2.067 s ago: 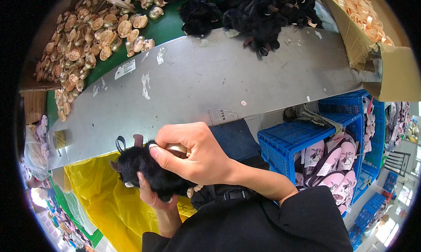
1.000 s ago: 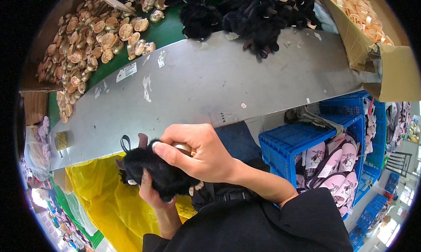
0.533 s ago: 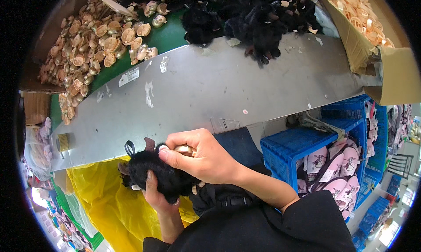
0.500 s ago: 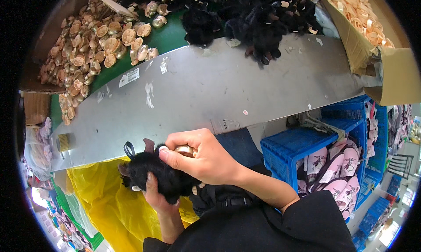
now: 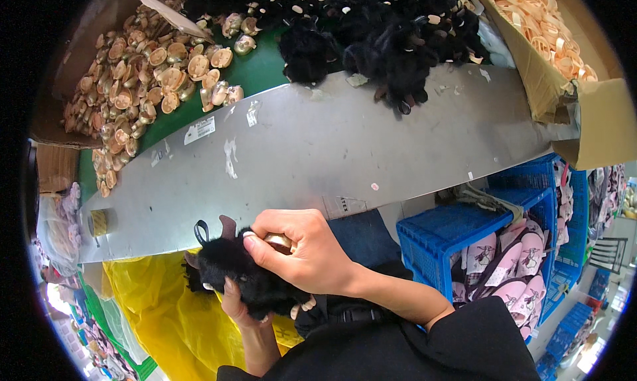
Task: The person repeatedly picks up small black hair accessories and white circular inserts from a metal table, inserts the white pieces into the black accessories, and places the finished items back on the table. The process is repeated continuously throughout the clip.
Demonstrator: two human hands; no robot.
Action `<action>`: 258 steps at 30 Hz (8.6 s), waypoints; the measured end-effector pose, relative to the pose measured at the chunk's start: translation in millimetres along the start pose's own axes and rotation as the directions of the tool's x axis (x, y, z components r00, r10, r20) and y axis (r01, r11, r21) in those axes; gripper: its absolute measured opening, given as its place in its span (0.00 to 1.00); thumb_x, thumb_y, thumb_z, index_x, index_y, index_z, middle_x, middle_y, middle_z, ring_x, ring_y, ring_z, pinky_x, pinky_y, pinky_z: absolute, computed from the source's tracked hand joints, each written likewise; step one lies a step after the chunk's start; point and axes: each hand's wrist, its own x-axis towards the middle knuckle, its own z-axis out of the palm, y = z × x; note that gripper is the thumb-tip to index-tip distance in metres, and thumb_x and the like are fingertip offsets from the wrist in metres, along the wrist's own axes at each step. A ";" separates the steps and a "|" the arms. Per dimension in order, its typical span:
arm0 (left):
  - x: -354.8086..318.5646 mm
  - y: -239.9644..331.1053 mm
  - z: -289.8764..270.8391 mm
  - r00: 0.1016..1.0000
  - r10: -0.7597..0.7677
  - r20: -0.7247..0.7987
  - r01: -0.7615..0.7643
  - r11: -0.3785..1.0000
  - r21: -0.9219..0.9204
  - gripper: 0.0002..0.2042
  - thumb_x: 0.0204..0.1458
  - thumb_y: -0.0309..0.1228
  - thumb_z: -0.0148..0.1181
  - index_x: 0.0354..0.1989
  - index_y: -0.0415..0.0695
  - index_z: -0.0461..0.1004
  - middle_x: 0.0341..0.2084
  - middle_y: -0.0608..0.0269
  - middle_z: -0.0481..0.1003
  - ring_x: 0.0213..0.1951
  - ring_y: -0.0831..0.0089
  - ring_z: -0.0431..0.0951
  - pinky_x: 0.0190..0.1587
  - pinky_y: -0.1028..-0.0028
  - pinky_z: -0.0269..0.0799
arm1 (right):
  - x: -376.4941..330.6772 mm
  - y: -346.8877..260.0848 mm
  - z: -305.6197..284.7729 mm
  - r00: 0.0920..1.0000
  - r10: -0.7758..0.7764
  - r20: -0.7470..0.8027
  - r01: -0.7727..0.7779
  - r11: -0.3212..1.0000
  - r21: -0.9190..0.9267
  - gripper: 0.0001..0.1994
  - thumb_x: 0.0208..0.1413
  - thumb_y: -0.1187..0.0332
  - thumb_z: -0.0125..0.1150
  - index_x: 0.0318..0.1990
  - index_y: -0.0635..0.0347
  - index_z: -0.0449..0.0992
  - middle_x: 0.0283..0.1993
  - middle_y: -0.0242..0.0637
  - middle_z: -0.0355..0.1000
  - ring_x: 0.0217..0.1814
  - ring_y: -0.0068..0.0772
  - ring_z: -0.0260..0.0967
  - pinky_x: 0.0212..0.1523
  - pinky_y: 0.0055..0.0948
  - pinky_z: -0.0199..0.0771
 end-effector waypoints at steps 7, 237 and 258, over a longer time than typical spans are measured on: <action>2.1 8.7 -3.8 0.997 -0.001 0.079 -0.002 0.999 0.042 0.33 0.52 0.40 0.69 0.63 0.37 0.63 0.50 0.53 0.75 0.47 0.65 0.79 0.52 0.67 0.78 | 2.0 -0.1 0.3 0.999 -0.043 -0.003 0.043 0.999 -0.033 0.06 0.58 0.74 0.62 0.30 0.66 0.75 0.25 0.32 0.69 0.23 0.17 0.61 0.25 0.22 0.59; -0.5 37.8 20.3 0.987 0.042 0.155 -0.087 0.951 0.297 0.12 0.48 0.22 0.68 0.40 0.40 0.73 0.38 0.69 0.75 0.38 0.84 0.70 0.46 0.81 0.65 | -22.0 42.5 -28.8 0.792 0.192 0.580 -0.491 0.765 0.417 0.37 0.43 0.42 0.77 0.51 0.63 0.75 0.47 0.30 0.69 0.50 0.22 0.67 0.51 0.23 0.69; 8.1 48.0 12.0 0.868 0.217 0.446 -0.414 0.812 0.412 0.09 0.49 0.22 0.64 0.36 0.40 0.71 0.39 0.57 0.65 0.41 0.70 0.67 0.48 0.71 0.70 | -34.0 -19.6 -9.6 0.880 -0.225 0.418 0.273 0.960 -0.058 0.16 0.44 0.74 0.74 0.38 0.64 0.71 0.32 0.43 0.65 0.32 0.50 0.65 0.32 0.34 0.68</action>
